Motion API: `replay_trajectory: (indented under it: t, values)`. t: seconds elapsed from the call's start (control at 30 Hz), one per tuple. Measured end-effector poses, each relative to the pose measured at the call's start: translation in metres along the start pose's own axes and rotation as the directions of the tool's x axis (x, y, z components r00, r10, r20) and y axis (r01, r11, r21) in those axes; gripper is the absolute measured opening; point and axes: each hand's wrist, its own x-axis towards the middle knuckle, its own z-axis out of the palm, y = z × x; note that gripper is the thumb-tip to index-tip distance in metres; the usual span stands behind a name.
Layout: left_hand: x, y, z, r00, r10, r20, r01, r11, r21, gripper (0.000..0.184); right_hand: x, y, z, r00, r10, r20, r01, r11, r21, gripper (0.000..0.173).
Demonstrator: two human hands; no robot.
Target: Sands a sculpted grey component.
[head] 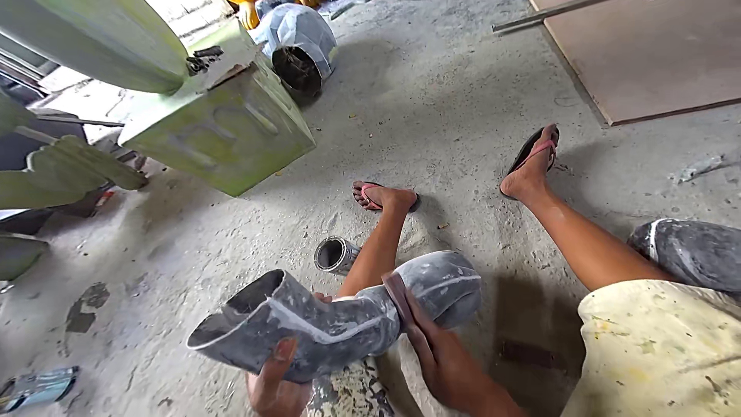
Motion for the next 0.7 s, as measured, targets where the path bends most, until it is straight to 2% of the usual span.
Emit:
replay_trajectory:
  t: [0.07,0.17,0.23,0.33,0.4,0.47,0.53,0.63,0.7]
  values:
    - [-0.004,-0.001,-0.002,0.999,0.011,0.041,-0.012,1.0,0.023,0.066,0.024,-0.013,-0.009,0.998,0.034,0.056,-0.035,0.999,0.008,0.059]
    - [-0.005,-0.001,-0.002,0.999,0.027,-0.033,-0.027,1.0,-0.001,0.064,-0.012,-0.009,-0.003,0.999,0.019,0.046,-0.021,0.999,0.027,0.057]
    - [-0.005,-0.002,-0.001,1.0,0.029,-0.005,-0.029,1.0,-0.012,0.061,-0.03,-0.004,-0.006,0.997,0.053,0.052,-0.053,0.999,0.007,0.059]
    - [-0.018,0.002,0.0,0.992,0.006,0.129,-0.01,1.0,0.03,0.062,0.009,-0.01,-0.018,0.997,0.046,0.068,-0.044,0.999,-0.028,0.058]
    - [-0.019,-0.001,-0.001,0.999,0.031,0.021,-0.032,0.999,0.037,0.064,0.019,-0.019,-0.015,0.993,0.075,0.095,-0.074,0.997,-0.011,0.058]
    - [-0.014,-0.001,-0.006,0.998,0.037,-0.052,-0.037,0.999,0.006,0.063,-0.013,-0.027,-0.002,0.996,0.071,0.058,-0.071,0.997,-0.015,0.056]
    - [-0.01,-0.001,-0.01,0.999,0.036,0.001,-0.036,0.999,-0.012,0.056,-0.04,-0.027,0.001,0.987,0.138,0.08,-0.135,0.99,-0.05,0.057]
    - [-0.016,0.003,-0.013,0.992,-0.003,0.122,0.003,1.0,0.001,0.057,-0.01,-0.015,-0.006,0.992,0.101,0.073,-0.093,0.99,-0.107,0.057]
    - [-0.014,0.0,-0.01,0.997,0.01,0.076,-0.01,1.0,-0.005,0.057,0.014,-0.019,-0.01,0.989,0.11,0.103,-0.101,0.991,-0.086,0.059]
